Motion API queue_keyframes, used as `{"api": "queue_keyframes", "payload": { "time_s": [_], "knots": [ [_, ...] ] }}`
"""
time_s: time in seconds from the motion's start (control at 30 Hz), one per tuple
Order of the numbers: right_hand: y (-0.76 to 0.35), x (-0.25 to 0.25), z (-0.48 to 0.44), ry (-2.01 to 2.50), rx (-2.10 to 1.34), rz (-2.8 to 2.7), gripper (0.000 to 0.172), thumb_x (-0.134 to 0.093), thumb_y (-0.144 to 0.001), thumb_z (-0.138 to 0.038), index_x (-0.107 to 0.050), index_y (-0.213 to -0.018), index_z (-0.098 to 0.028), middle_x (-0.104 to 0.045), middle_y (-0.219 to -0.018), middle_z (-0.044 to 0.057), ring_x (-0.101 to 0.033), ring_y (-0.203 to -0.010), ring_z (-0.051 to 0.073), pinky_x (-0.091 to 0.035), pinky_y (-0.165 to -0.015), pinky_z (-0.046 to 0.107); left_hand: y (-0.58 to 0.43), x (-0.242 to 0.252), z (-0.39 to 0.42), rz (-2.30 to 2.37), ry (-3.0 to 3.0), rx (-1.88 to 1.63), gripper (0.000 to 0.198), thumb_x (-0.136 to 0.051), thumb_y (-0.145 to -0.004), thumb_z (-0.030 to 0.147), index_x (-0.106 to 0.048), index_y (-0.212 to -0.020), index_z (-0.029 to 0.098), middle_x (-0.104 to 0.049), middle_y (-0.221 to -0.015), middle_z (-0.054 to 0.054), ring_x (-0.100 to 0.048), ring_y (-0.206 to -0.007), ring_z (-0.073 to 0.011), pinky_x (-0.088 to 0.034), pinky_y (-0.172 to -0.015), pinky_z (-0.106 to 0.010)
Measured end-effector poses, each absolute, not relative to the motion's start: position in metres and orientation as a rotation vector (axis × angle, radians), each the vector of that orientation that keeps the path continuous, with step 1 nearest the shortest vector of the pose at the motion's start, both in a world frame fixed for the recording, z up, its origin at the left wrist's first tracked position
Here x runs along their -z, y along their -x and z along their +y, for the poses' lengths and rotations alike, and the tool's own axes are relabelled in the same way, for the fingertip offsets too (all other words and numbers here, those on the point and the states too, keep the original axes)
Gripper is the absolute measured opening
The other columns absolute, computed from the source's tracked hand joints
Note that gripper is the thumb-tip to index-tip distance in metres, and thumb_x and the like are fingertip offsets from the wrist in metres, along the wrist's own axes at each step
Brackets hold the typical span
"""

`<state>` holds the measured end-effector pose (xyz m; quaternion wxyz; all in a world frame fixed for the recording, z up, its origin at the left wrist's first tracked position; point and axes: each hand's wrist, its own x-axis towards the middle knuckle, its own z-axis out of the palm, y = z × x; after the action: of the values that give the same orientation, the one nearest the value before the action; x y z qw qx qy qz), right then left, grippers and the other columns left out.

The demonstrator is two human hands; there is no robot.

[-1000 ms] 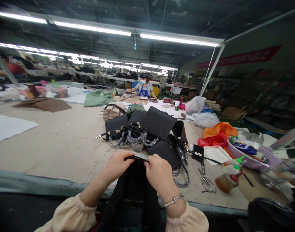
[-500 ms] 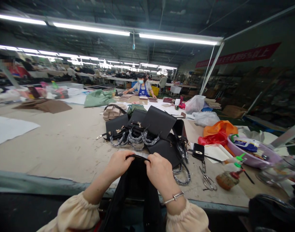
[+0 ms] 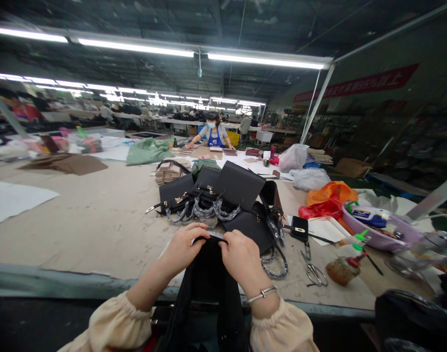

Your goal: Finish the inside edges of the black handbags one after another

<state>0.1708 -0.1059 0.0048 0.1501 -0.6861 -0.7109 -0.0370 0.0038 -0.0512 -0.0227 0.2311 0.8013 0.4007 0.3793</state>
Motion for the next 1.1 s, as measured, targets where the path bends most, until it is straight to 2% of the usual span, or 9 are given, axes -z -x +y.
{"api": "queue_keyframes", "payload": {
  "time_s": [0.13, 0.27, 0.33, 0.43, 0.5, 0.63, 0.8, 1.1],
  "knots": [
    [-0.17, -0.003, -0.107, 1.965, 0.102, -2.026, 0.014, -0.052, -0.085, -0.029, -0.063, -0.077, -0.023, -0.06, -0.079, 0.0, -0.057, -0.074, 0.013, -0.033, -0.062, 0.026, -0.005, 0.02, -0.051, 1.107, -2.294, -0.938, 0.015, -0.064, -0.074, 0.015, -0.071, -0.083, 0.024, -0.064, -0.109, 0.0, -0.06, -0.098, -0.0151, -0.045, -0.092, -0.027],
    [-0.172, -0.002, -0.109, 1.899, 0.079, -2.024, 0.014, -0.051, -0.086, -0.027, -0.063, -0.08, -0.024, -0.06, -0.079, 0.0, -0.057, -0.074, 0.013, -0.036, -0.064, 0.025, -0.005, 0.019, -0.051, 1.117, -2.341, -0.894, 0.014, -0.061, -0.078, 0.016, -0.072, -0.082, 0.025, -0.065, -0.104, 0.0, -0.061, -0.093, -0.0141, -0.046, -0.089, -0.027],
    [-0.174, -0.003, -0.11, 1.806, 0.051, -2.046, 0.012, -0.052, -0.086, -0.025, -0.064, -0.089, -0.025, -0.06, -0.084, -0.001, -0.057, -0.077, 0.013, -0.038, -0.066, 0.024, -0.006, 0.02, -0.051, 1.129, -2.341, -0.892, 0.015, -0.059, -0.079, 0.016, -0.072, -0.08, 0.023, -0.067, -0.099, 0.0, -0.062, -0.09, -0.0139, -0.046, -0.087, -0.026],
    [-0.177, -0.007, -0.112, 1.66, 0.03, -2.114, 0.022, -0.054, -0.084, -0.022, -0.061, -0.105, -0.027, -0.06, -0.094, -0.001, -0.057, -0.083, 0.013, -0.041, -0.069, 0.023, -0.006, 0.022, -0.052, 1.14, -2.344, -0.889, 0.013, -0.059, -0.079, 0.016, -0.07, -0.079, 0.022, -0.068, -0.09, 0.0, -0.062, -0.085, -0.0144, -0.047, -0.083, -0.026],
    [-0.179, -0.009, -0.112, 1.578, 0.057, -2.167, 0.026, -0.054, -0.084, -0.02, -0.06, -0.108, -0.028, -0.06, -0.098, 0.001, -0.057, -0.084, 0.013, -0.042, -0.072, 0.024, -0.006, 0.023, -0.052, 1.152, -2.327, -0.912, 0.012, -0.059, -0.077, 0.015, -0.07, -0.077, 0.021, -0.068, -0.087, 0.0, -0.062, -0.083, -0.0146, -0.047, -0.081, -0.026],
    [-0.179, -0.011, -0.107, 1.476, 0.157, -2.249, 0.022, -0.056, -0.084, -0.019, -0.064, -0.103, -0.027, -0.06, -0.097, 0.003, -0.055, -0.088, 0.016, -0.042, -0.083, 0.03, -0.008, 0.023, -0.051, 1.119, -2.263, -0.982, 0.014, -0.059, -0.073, 0.01, -0.069, -0.073, 0.02, -0.069, -0.088, -0.001, -0.062, -0.085, -0.0141, -0.047, -0.083, -0.025],
    [-0.176, -0.013, -0.1, 1.384, 0.194, -2.348, 0.019, -0.057, -0.084, -0.019, -0.066, -0.099, -0.028, -0.061, -0.093, 0.001, -0.055, -0.089, 0.015, -0.03, -0.102, 0.041, -0.006, 0.021, -0.051, 1.048, -2.247, -0.985, 0.017, -0.056, -0.072, 0.009, -0.069, -0.073, 0.02, -0.069, -0.087, -0.001, -0.062, -0.085, -0.0139, -0.047, -0.081, -0.024],
    [-0.174, -0.011, -0.095, 1.39, 0.183, -2.332, 0.008, -0.058, -0.085, -0.021, -0.065, -0.082, -0.022, -0.061, -0.089, 0.001, -0.054, -0.087, 0.015, -0.028, -0.104, 0.038, -0.003, 0.02, -0.054, 1.109, -2.179, -1.012, 0.012, -0.056, -0.072, 0.011, -0.064, -0.076, 0.019, -0.067, -0.081, 0.001, -0.061, -0.079, -0.0129, -0.045, -0.076, -0.023]
  ]
}}
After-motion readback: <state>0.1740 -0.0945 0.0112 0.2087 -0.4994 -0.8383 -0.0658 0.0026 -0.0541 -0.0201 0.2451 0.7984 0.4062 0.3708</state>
